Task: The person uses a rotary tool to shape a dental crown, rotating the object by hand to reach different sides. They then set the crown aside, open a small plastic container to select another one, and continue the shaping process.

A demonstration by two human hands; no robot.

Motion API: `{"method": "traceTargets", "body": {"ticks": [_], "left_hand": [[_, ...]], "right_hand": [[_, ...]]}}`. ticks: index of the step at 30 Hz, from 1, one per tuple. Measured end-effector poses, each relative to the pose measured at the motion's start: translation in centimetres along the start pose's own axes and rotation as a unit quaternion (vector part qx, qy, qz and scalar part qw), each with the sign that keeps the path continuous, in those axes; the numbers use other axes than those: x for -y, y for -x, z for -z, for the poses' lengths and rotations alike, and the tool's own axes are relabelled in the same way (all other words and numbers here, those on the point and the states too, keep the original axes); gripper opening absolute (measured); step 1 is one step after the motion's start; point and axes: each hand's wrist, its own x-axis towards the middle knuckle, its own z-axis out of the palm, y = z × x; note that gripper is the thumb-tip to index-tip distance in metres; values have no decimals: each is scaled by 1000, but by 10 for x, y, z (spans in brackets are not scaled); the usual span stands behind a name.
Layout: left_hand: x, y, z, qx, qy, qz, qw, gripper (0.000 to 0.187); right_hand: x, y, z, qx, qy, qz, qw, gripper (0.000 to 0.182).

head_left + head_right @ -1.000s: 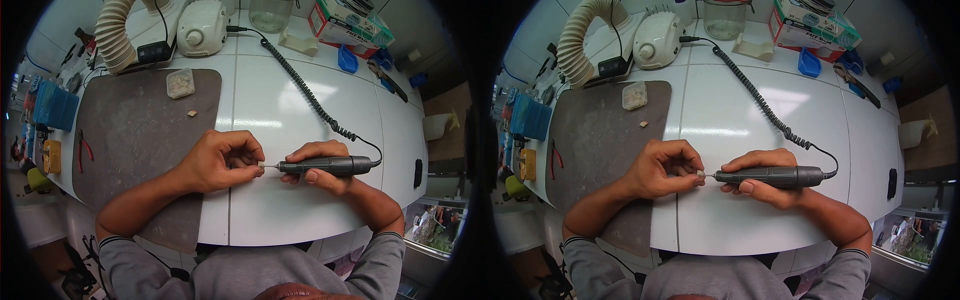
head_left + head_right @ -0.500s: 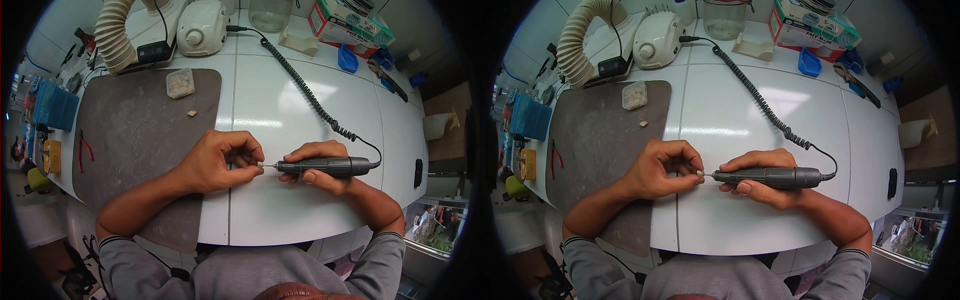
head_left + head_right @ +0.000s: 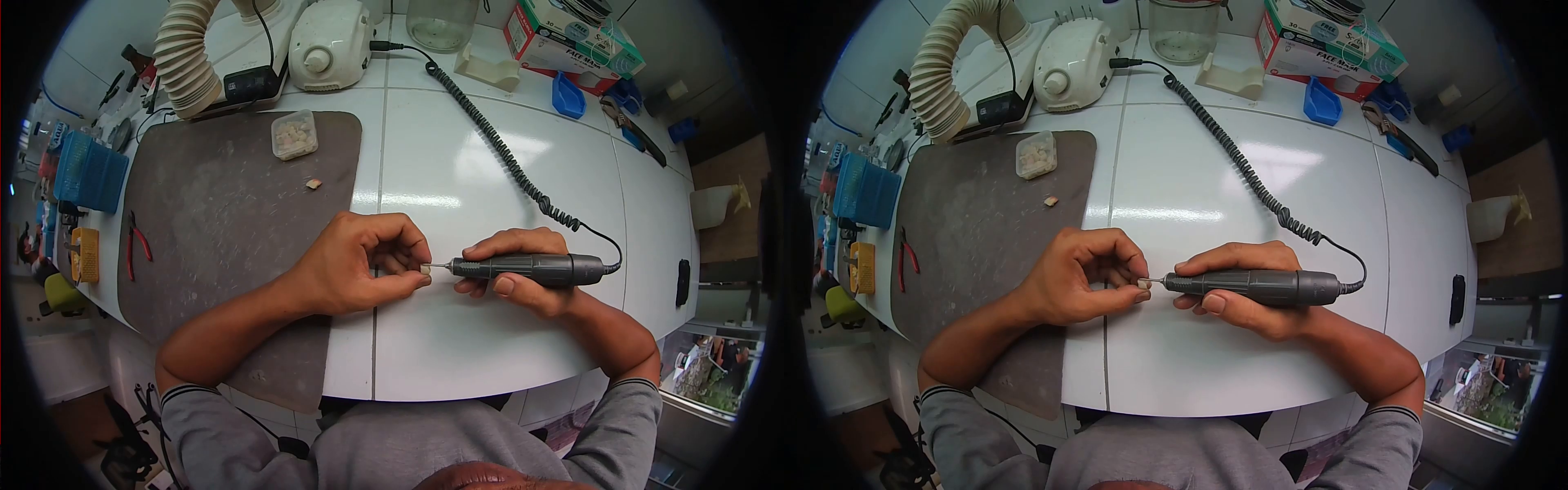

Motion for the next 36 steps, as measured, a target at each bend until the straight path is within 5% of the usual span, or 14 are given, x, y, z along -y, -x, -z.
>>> {"method": "traceTargets", "body": {"ticks": [36], "left_hand": [[-5,-1,2,17,-24,-2,1000,16]], "right_hand": [[-1,0,0,-2,16,-3,1000,35]]}}
